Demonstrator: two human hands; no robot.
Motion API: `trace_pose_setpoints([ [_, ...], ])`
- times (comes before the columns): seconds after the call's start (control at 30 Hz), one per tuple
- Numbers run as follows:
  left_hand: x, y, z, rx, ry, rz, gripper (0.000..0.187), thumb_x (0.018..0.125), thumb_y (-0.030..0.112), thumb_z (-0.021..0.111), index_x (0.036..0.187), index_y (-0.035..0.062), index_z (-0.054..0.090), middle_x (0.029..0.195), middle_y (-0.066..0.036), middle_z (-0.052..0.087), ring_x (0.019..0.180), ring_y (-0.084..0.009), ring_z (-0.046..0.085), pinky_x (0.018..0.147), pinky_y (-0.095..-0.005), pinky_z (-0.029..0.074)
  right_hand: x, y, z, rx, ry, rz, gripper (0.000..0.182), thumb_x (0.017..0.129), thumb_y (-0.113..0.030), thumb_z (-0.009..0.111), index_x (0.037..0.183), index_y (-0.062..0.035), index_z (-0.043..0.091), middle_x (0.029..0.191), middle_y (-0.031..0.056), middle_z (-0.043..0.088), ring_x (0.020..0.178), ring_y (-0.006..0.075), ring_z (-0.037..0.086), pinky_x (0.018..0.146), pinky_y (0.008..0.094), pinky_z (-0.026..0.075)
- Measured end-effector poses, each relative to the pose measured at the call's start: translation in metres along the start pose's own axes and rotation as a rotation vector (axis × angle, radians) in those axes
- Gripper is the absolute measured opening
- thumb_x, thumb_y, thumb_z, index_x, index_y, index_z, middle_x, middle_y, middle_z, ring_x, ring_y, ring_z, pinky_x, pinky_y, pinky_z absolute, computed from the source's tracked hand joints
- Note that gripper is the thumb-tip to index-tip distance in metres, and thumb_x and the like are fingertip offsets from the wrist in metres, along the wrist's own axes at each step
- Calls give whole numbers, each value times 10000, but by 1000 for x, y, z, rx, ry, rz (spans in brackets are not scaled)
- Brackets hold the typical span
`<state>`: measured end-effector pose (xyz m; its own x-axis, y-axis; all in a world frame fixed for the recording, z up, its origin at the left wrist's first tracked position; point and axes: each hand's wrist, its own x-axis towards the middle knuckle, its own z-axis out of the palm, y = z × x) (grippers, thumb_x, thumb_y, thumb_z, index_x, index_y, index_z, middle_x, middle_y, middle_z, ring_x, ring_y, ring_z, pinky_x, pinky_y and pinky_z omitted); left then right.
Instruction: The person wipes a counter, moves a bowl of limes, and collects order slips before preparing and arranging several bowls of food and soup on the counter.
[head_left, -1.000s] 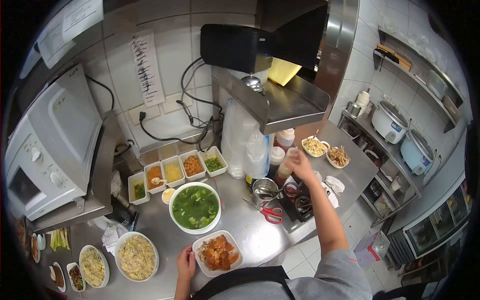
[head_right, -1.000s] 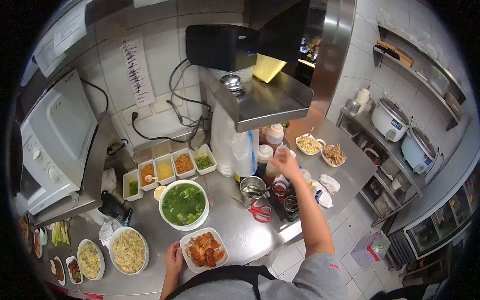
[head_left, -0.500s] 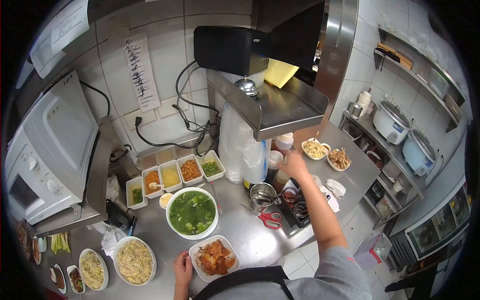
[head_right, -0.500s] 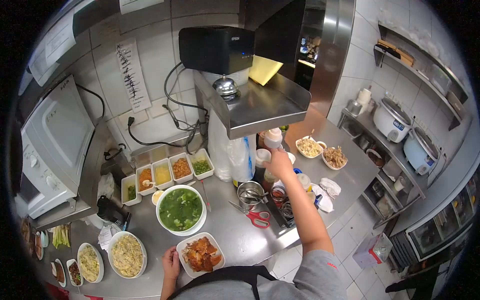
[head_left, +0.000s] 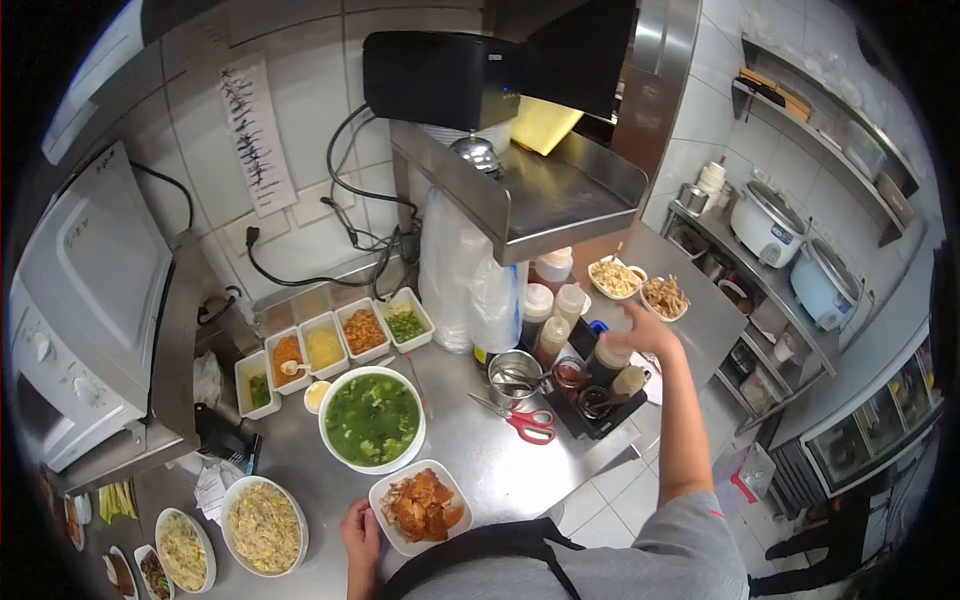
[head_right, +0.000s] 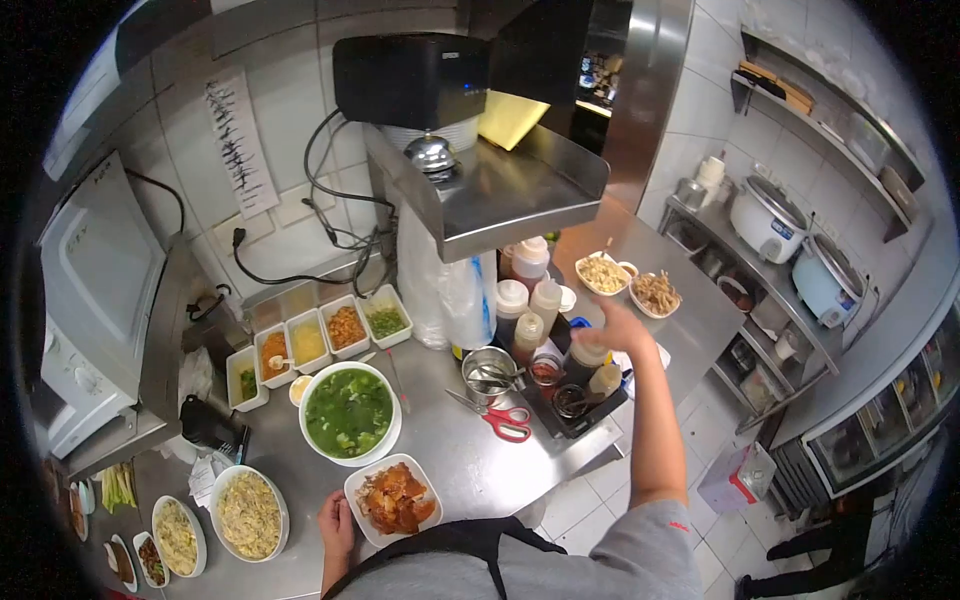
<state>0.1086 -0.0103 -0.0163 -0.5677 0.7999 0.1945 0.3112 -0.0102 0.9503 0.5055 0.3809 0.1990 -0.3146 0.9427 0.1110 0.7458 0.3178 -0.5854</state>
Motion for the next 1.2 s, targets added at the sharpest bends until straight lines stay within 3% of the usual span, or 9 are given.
trace_pose_setpoints([
  [0.07,0,2,2,-29,-6,-8,195,898,116,485,984,-43,557,831,-90,609,728,-120,562,663,-258,454,-14,21,1,-320,-362,95,879,590,-456,776,1253,16,445,1207,220,527,1124,301,517,931,334,414],
  [0.27,0,1,1,3,-14,-36,201,901,121,477,980,-48,551,826,-90,612,731,-120,562,665,-258,454,1,38,17,-55,-319,78,881,552,-289,822,1262,23,404,1098,157,591,992,221,568,895,297,423],
  [0.4,-1,-9,2,42,23,5,189,879,113,496,969,-40,562,776,-101,610,685,-129,567,637,-267,458,5,41,35,474,-292,111,827,577,-253,821,1246,-1,406,1109,98,578,1053,192,517,949,293,376],
  [0.47,0,-16,0,66,42,16,183,870,110,504,960,-37,568,763,-107,610,669,-136,570,627,-270,458,10,54,46,517,-275,-73,863,557,-234,835,1262,-12,389,1111,95,574,1055,188,512,958,296,367],
  [0.8,0,5,-1,221,49,71,162,844,115,532,938,-7,584,788,-150,608,691,-253,599,640,-328,470,0,53,44,455,58,-113,612,530,-193,813,1070,-23,580,943,62,632,879,163,580,822,304,451],
  [0.9,2,6,-3,236,4,75,162,852,113,531,952,-3,581,807,-157,605,725,-277,599,658,-337,469,-9,42,9,342,233,-66,585,623,-265,762,1115,-33,549,913,22,599,814,125,557,715,277,454],
  [0.97,3,10,-3,187,-3,54,159,855,101,525,960,-8,574,814,-164,592,710,-274,591,655,-337,466,-2,44,-7,671,380,-327,616,659,-206,727,1187,6,491,1060,91,583,954,178,563,852,315,443],
  [1.07,3,14,-2,173,-2,-4,155,857,97,522,961,-4,574,817,-156,589,699,-263,585,650,-328,464,-21,-18,-31,1074,170,-519,692,744,-408,623,1254,10,413,1137,152,545,1064,252,532,904,380,441],
  [1.2,4,13,-3,120,-20,30,154,859,85,522,972,-4,576,838,-141,585,699,-242,584,633,-314,466,-60,-59,-9,1218,-202,-333,807,706,-566,585,1245,9,410,1056,141,553,912,243,592,745,360,512],
])
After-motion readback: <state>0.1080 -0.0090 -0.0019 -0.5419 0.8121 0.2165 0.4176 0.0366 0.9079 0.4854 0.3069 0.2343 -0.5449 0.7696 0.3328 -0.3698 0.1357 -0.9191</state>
